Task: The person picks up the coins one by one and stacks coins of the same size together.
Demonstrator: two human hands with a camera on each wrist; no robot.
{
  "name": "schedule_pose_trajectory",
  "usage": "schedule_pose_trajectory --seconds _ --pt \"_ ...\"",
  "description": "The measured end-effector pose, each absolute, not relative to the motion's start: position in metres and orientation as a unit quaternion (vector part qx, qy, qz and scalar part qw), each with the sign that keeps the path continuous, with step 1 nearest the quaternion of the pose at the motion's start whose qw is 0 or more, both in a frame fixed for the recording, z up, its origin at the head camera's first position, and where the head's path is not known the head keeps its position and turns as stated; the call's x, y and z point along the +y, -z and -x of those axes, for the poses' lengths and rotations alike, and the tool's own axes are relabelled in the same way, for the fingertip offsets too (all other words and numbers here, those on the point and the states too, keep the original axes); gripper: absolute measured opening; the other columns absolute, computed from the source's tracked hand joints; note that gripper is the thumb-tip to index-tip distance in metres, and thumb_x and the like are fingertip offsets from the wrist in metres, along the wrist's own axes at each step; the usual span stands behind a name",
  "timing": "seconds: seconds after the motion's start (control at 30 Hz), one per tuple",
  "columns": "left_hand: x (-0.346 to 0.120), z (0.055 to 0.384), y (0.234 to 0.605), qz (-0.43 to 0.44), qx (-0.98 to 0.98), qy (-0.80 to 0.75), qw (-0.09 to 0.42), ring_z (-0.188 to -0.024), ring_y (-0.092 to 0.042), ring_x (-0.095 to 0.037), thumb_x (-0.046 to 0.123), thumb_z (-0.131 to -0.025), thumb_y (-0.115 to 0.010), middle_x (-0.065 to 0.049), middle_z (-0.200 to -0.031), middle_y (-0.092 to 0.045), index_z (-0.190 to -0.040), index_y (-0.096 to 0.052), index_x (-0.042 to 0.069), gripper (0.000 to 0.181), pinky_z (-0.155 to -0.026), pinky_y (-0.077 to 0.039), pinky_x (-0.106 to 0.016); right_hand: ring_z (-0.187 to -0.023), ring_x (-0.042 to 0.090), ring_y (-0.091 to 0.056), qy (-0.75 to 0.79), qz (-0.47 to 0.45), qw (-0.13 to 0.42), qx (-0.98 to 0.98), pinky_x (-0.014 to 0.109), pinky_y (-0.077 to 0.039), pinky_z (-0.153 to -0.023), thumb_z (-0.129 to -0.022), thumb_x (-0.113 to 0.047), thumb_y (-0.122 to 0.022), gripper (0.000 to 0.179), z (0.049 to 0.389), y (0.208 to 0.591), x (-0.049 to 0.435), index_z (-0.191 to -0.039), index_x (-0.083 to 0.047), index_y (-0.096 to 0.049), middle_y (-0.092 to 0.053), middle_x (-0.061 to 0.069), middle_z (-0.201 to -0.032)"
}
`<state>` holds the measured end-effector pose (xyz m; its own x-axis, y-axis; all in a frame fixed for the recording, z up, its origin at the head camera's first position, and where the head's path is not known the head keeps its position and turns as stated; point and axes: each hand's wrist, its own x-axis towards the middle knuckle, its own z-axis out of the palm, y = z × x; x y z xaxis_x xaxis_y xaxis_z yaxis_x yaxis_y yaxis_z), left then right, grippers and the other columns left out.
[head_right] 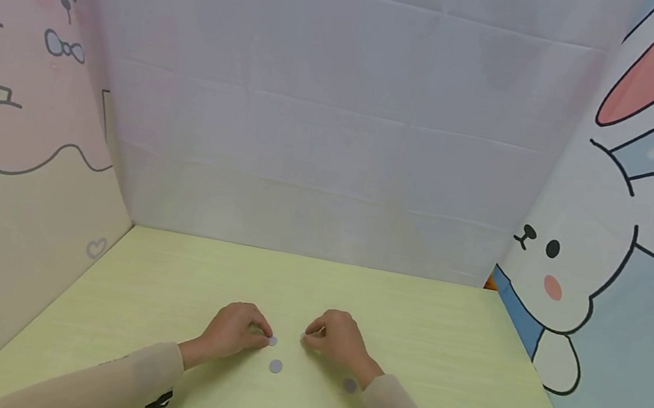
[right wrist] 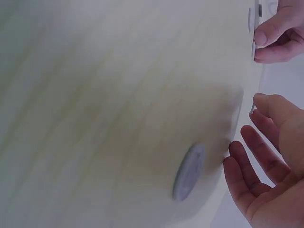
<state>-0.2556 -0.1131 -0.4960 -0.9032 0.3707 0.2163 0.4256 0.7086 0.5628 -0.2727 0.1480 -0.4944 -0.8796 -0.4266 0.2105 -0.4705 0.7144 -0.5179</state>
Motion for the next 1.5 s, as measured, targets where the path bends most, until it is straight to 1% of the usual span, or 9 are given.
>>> schedule_pose_trajectory --seconds 0.1,0.2,0.37,0.53,0.67,0.87,0.97,1.2,1.5 --pt "-0.113 0.257 0.497 0.217 -0.924 0.313 0.043 -0.093 -0.066 -0.02 0.02 -0.085 -0.091 0.007 -0.09 -0.073 -0.087 -0.086 0.02 0.005 -0.086 -0.053 -0.042 -0.075 0.006 -0.06 -0.293 -0.253 0.039 -0.921 0.024 -0.05 -0.068 -0.089 -0.017 -0.088 0.006 0.271 0.494 0.142 -0.092 -0.013 -0.085 -0.076 -0.003 -0.087" --pt "-0.114 0.257 0.499 0.218 -0.923 0.313 0.043 -0.094 -0.066 -0.021 0.02 -0.085 -0.091 0.006 -0.09 -0.073 -0.087 -0.086 0.02 0.005 -0.087 -0.053 -0.043 -0.073 0.006 -0.059 -0.292 -0.262 0.038 -0.919 0.024 -0.05 -0.066 -0.089 -0.017 -0.088 0.006 0.271 0.494 0.135 -0.092 -0.011 -0.085 -0.076 -0.001 -0.087" --pt "-0.115 0.258 0.5 0.223 -0.922 0.313 0.046 -0.095 -0.067 -0.022 0.019 -0.086 -0.09 0.006 -0.091 -0.074 -0.087 -0.086 0.019 0.004 -0.089 -0.054 -0.046 -0.073 0.003 -0.057 -0.286 -0.265 0.032 -0.92 0.023 -0.049 -0.066 -0.089 -0.018 -0.087 0.007 0.271 0.494 0.125 -0.092 -0.012 -0.085 -0.076 -0.001 -0.088" --pt "-0.115 0.26 0.503 0.222 -0.922 0.315 0.045 -0.096 -0.067 -0.022 0.019 -0.086 -0.09 0.006 -0.092 -0.074 -0.086 -0.086 0.019 0.004 -0.09 -0.054 -0.046 -0.072 0.001 -0.057 -0.295 -0.278 0.03 -0.913 0.022 -0.049 -0.065 -0.089 -0.016 -0.088 0.007 0.271 0.496 0.118 -0.092 -0.01 -0.085 -0.077 -0.001 -0.088" --pt "-0.115 0.262 0.504 0.221 -0.922 0.315 0.046 -0.096 -0.067 -0.021 0.019 -0.085 -0.091 0.007 -0.092 -0.074 -0.086 -0.086 0.019 0.005 -0.09 -0.054 -0.046 -0.073 0.002 -0.058 -0.29 -0.285 0.03 -0.913 0.023 -0.049 -0.067 -0.089 -0.016 -0.088 0.007 0.271 0.497 0.114 -0.091 -0.011 -0.085 -0.076 -0.002 -0.087" --pt "-0.115 0.264 0.507 0.224 -0.92 0.317 0.05 -0.093 -0.067 -0.018 0.018 -0.084 -0.092 0.007 -0.091 -0.074 -0.084 -0.086 0.02 0.006 -0.086 -0.054 -0.043 -0.08 0.008 -0.065 -0.267 -0.284 0.037 -0.92 0.024 -0.052 -0.072 -0.088 -0.017 -0.088 0.006 0.273 0.499 0.107 -0.091 -0.012 -0.085 -0.078 -0.003 -0.09" --pt "-0.115 0.265 0.508 0.226 -0.92 0.317 0.054 -0.093 -0.067 -0.018 0.018 -0.084 -0.091 0.007 -0.09 -0.074 -0.084 -0.086 0.02 0.006 -0.087 -0.054 -0.043 -0.082 0.01 -0.067 -0.266 -0.286 0.038 -0.92 0.024 -0.053 -0.073 -0.088 -0.016 -0.087 0.006 0.274 0.501 0.104 -0.091 -0.011 -0.085 -0.078 -0.002 -0.09" --pt "-0.116 0.264 0.511 0.222 -0.919 0.323 0.049 -0.095 -0.068 -0.02 0.017 -0.084 -0.091 0.007 -0.09 -0.074 -0.084 -0.086 0.02 0.006 -0.09 -0.054 -0.047 -0.082 0.006 -0.065 -0.265 -0.293 0.038 -0.918 0.023 -0.052 -0.073 -0.089 -0.018 -0.087 0.005 0.275 0.504 0.098 -0.09 -0.013 -0.086 -0.078 -0.004 -0.089" --pt "-0.115 0.265 0.512 0.22 -0.919 0.323 0.049 -0.094 -0.068 -0.019 0.017 -0.083 -0.092 0.008 -0.09 -0.073 -0.084 -0.086 0.02 0.007 -0.09 -0.055 -0.047 -0.082 0.009 -0.065 -0.271 -0.292 0.033 -0.917 0.023 -0.05 -0.071 -0.089 -0.017 -0.087 0.006 0.275 0.504 0.095 -0.09 -0.011 -0.086 -0.078 -0.004 -0.088"
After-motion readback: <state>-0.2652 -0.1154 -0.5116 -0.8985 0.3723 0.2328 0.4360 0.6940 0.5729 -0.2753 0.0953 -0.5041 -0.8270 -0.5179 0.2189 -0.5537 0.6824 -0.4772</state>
